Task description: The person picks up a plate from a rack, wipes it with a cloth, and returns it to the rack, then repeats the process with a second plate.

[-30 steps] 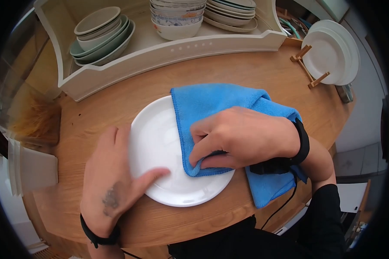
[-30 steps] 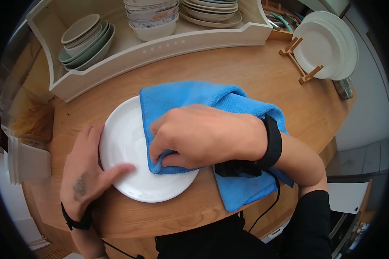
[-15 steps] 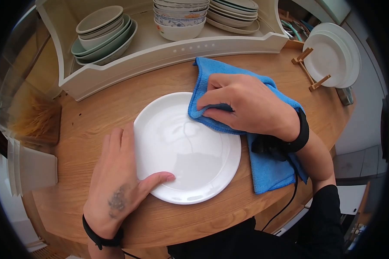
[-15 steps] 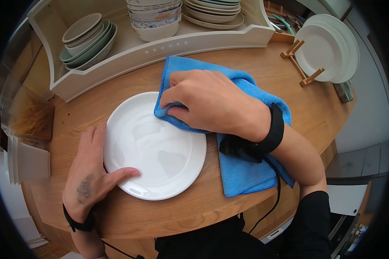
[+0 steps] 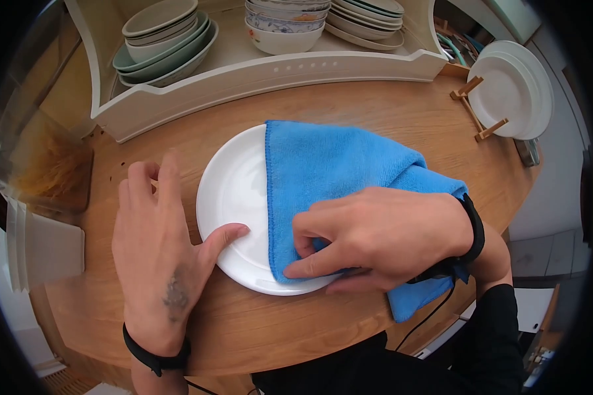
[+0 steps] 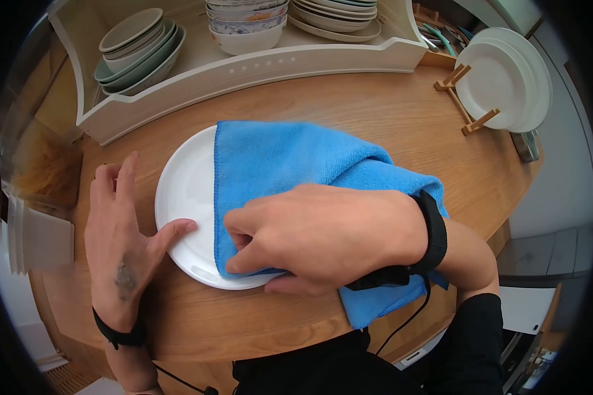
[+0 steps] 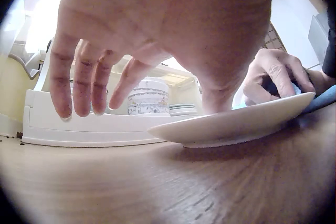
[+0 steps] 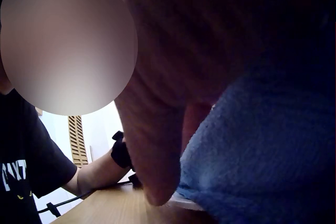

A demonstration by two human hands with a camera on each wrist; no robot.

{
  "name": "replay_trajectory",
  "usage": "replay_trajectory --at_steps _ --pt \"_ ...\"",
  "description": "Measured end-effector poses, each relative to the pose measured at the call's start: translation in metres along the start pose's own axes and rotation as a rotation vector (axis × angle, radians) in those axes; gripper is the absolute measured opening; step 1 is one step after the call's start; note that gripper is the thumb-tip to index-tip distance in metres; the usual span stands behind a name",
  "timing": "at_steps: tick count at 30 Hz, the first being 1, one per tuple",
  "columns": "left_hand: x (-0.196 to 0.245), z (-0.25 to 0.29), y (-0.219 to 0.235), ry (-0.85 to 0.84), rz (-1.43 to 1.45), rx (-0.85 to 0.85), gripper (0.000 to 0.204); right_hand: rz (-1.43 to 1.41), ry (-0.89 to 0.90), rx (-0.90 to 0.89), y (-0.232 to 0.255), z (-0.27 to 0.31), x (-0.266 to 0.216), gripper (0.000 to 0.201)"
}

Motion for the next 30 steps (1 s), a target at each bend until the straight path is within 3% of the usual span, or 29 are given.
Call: replay_trajectory --at_steps 1,7,15,21,25,30 --pt "0.000 0.000 0.000 0.001 0.000 0.001 0.101 -0.008 0.009 0.005 -0.001 0.001 0.002 0.047" --pt "0.000 0.001 -0.001 -0.005 0.051 -0.125 0.095 0.115 0.061 0.011 0.003 0.000 0.001 0.044" --pt "0.002 0.005 -0.004 -0.180 0.220 -0.269 0.103 0.117 0.068 -0.058 0.001 0.002 -0.001 0.045" --pt "0.000 0.002 -0.005 -0.062 0.209 -0.290 0.118 0.035 0.051 -0.157 0.006 0.003 0.000 0.039" --pt "-0.003 0.001 -0.006 -0.038 0.210 -0.253 0.122 -0.028 0.088 -0.153 0.004 0.008 0.006 0.046" --pt "-0.005 0.001 -0.002 -0.001 0.089 -0.063 0.120 -0.037 0.073 -0.159 0.005 0.006 -0.004 0.044"
Point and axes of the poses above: each hand's wrist, its own z-axis away from the middle knuckle, its own y-axis out of the back of the hand, x = y × z, the point moved 2 cm from there along -z, towards the middle knuckle, and after that the axes turned 13 degrees about z, right-handed, at the moved point
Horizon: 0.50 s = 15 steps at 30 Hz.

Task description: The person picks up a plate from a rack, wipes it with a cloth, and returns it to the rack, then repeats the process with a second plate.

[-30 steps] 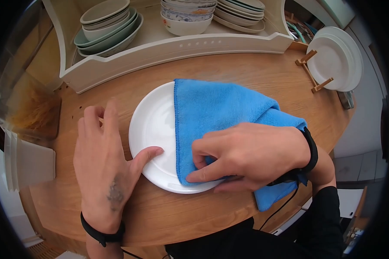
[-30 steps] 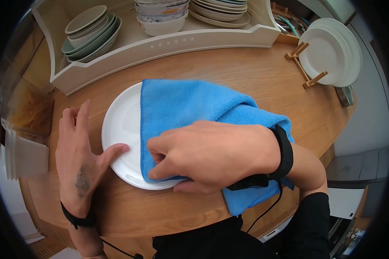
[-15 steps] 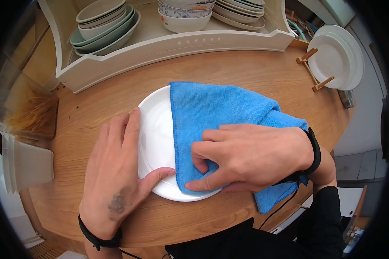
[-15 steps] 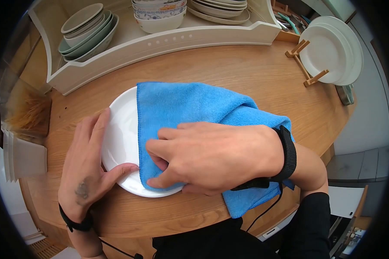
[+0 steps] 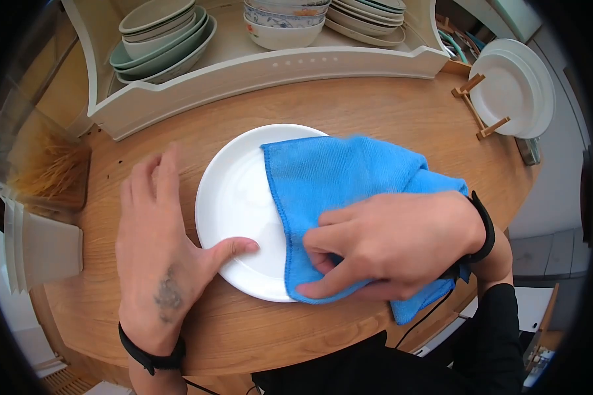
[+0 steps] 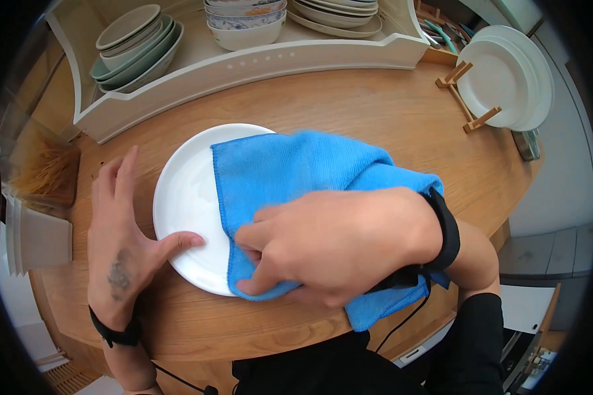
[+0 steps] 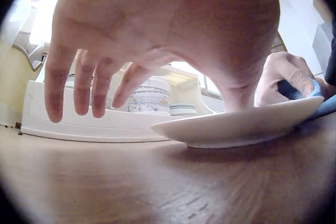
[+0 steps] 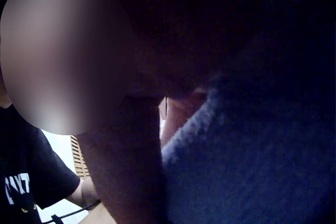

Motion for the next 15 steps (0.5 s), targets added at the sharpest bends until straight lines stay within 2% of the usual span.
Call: replay_trajectory --at_steps 2,5,7,9,10,12,15 --pt "-0.001 0.000 0.001 0.003 0.004 0.029 0.116 -0.011 -0.015 0.015 -0.008 -0.005 -0.008 0.041" --pt "0.002 0.000 0.002 -0.012 -0.034 0.060 0.103 0.118 -0.003 0.166 -0.019 -0.012 -0.013 0.046" --pt "0.004 0.001 0.003 -0.026 -0.077 0.060 0.096 0.113 -0.023 0.147 -0.016 -0.012 -0.011 0.045" --pt "0.006 0.004 0.001 -0.051 -0.069 0.018 0.087 0.107 -0.050 0.125 -0.014 -0.012 -0.008 0.044" --pt "0.007 0.004 0.002 -0.049 -0.068 0.016 0.087 0.101 -0.059 0.119 -0.012 -0.012 -0.007 0.043" --pt "0.009 0.006 0.003 -0.052 0.063 -0.127 0.090 0.091 -0.064 0.113 -0.012 -0.015 -0.007 0.042" --pt "0.009 0.007 0.003 -0.091 0.103 -0.161 0.092 0.155 -0.075 0.123 -0.010 -0.011 -0.010 0.040"
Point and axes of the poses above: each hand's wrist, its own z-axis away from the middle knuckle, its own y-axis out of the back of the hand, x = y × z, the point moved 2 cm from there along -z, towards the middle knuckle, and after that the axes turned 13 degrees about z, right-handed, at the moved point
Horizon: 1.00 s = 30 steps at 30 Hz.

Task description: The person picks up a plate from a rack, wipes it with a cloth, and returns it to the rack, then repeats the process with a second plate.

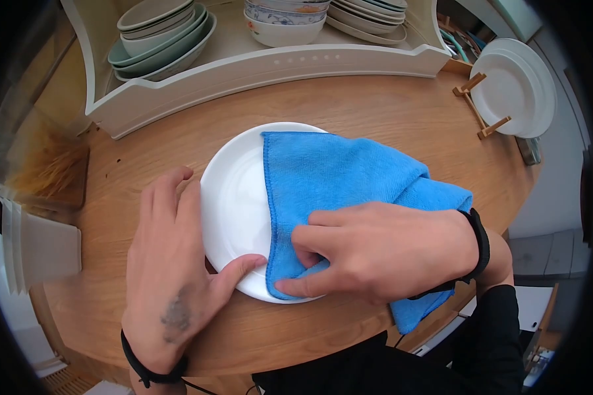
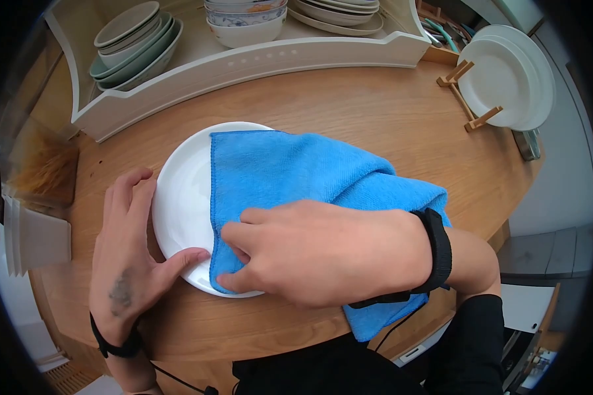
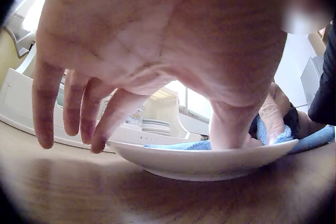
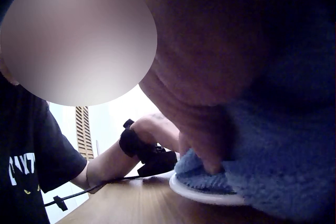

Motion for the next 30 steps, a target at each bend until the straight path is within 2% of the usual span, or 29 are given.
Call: replay_trajectory --at_steps 3,5,6,9,10,13,14,15,17,18,21,23,27,30 --pt "-0.003 -0.001 0.000 0.024 0.021 -0.003 0.097 0.001 -0.026 -0.027 0.009 0.005 0.002 0.030" --pt "-0.003 -0.001 -0.001 0.041 0.035 -0.017 0.099 0.129 -0.109 -0.063 0.016 0.011 0.006 0.019" --pt "-0.003 -0.002 -0.001 0.053 0.050 -0.028 0.101 0.220 -0.174 -0.071 0.020 0.013 0.006 0.043" --pt "-0.008 -0.003 0.002 0.062 0.084 -0.051 0.102 0.297 -0.285 -0.056 0.031 0.019 0.013 0.037" --pt "-0.009 -0.004 0.004 0.062 0.083 -0.051 0.102 0.341 -0.318 -0.002 0.032 0.020 0.014 0.034" --pt "-0.008 -0.006 0.005 0.091 0.145 -0.069 0.102 0.436 -0.339 0.069 0.032 0.023 0.023 0.035" --pt "-0.008 -0.005 0.006 0.085 0.120 -0.046 0.101 0.410 -0.323 0.083 0.032 0.022 0.025 0.010" --pt "-0.008 -0.005 0.006 0.078 0.095 -0.022 0.099 0.410 -0.324 0.086 0.030 0.022 0.027 0.010" --pt "-0.006 -0.003 0.008 0.130 0.085 -0.025 0.096 0.391 -0.316 0.165 0.028 0.023 0.030 0.028" --pt "-0.006 -0.003 0.009 0.186 0.075 -0.026 0.093 0.392 -0.319 0.164 0.027 0.023 0.031 0.028" --pt "0.002 -0.001 0.010 0.151 0.014 -0.017 0.083 0.339 -0.287 0.182 0.027 0.020 0.031 0.026" --pt "0.001 0.000 0.008 0.112 0.027 -0.017 0.079 0.108 -0.285 0.071 0.028 0.019 0.029 0.021" --pt "-0.001 -0.001 0.005 -0.020 0.057 -0.033 0.070 0.083 -0.201 -0.006 0.020 0.013 0.028 0.023" --pt "-0.002 -0.001 0.003 -0.023 0.135 -0.097 0.072 -0.031 -0.143 -0.024 0.014 0.011 0.024 0.026"
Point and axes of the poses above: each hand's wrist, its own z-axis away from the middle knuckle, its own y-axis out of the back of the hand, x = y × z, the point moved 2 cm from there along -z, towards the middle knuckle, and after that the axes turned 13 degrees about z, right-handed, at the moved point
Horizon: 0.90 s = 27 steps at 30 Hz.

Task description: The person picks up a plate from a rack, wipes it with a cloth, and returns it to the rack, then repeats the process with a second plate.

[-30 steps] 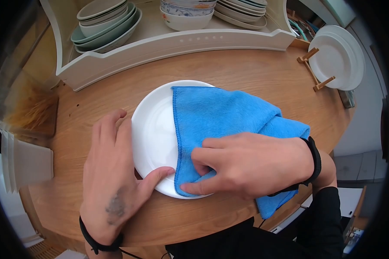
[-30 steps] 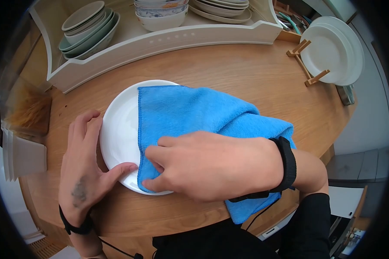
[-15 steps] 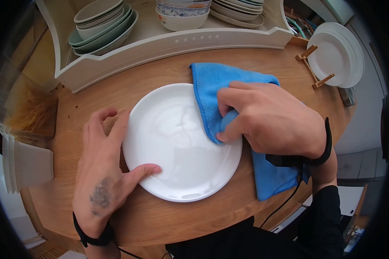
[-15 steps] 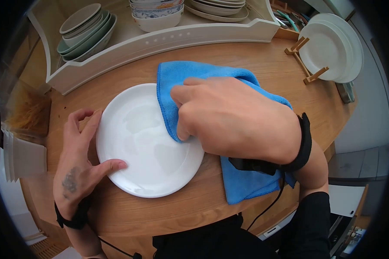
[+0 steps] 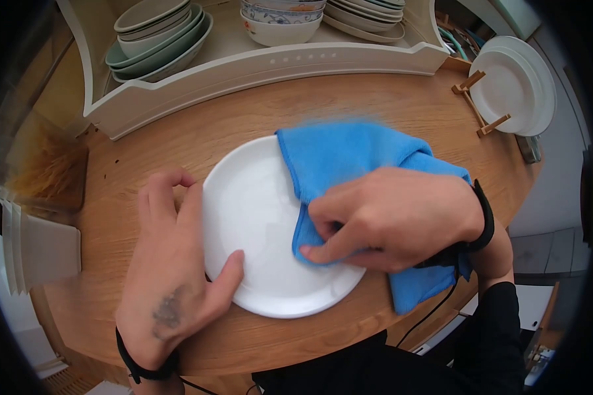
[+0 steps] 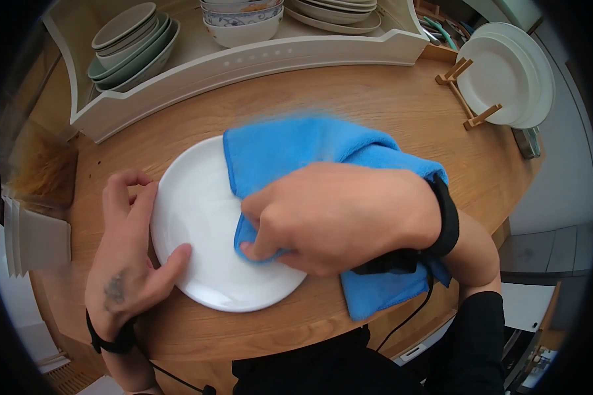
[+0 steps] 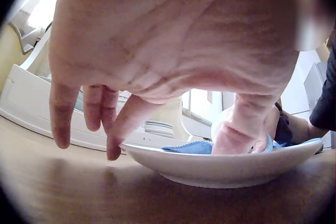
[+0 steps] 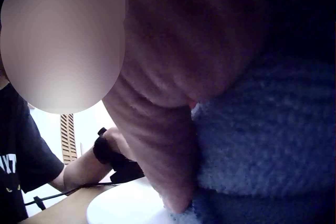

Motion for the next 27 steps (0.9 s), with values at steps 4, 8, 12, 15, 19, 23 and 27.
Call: replay_trajectory --at_steps 4,8,12,15,19,23,27 --pt "-0.001 0.000 -0.001 -0.084 0.029 -0.080 0.077 -0.111 0.120 -0.042 -0.010 -0.005 -0.011 0.028" --pt "0.001 -0.002 -0.001 -0.158 0.028 -0.135 0.074 0.012 0.073 -0.087 -0.005 -0.004 -0.016 0.037" --pt "-0.001 -0.002 -0.002 -0.114 0.085 -0.153 0.079 0.175 -0.131 0.092 0.000 -0.004 -0.004 0.038" --pt "0.000 -0.001 -0.003 -0.118 0.112 -0.158 0.076 0.308 -0.188 0.248 0.001 -0.005 0.012 0.038" --pt "0.001 -0.001 -0.007 -0.093 0.111 -0.150 0.073 0.371 -0.178 0.305 -0.003 -0.006 0.012 0.034" --pt "0.004 0.000 -0.007 -0.079 0.008 -0.128 0.078 0.307 -0.159 0.270 -0.003 -0.007 0.011 0.033" --pt "0.005 -0.002 -0.008 -0.070 -0.003 -0.134 0.088 0.242 -0.115 0.244 -0.004 -0.006 0.006 0.024"
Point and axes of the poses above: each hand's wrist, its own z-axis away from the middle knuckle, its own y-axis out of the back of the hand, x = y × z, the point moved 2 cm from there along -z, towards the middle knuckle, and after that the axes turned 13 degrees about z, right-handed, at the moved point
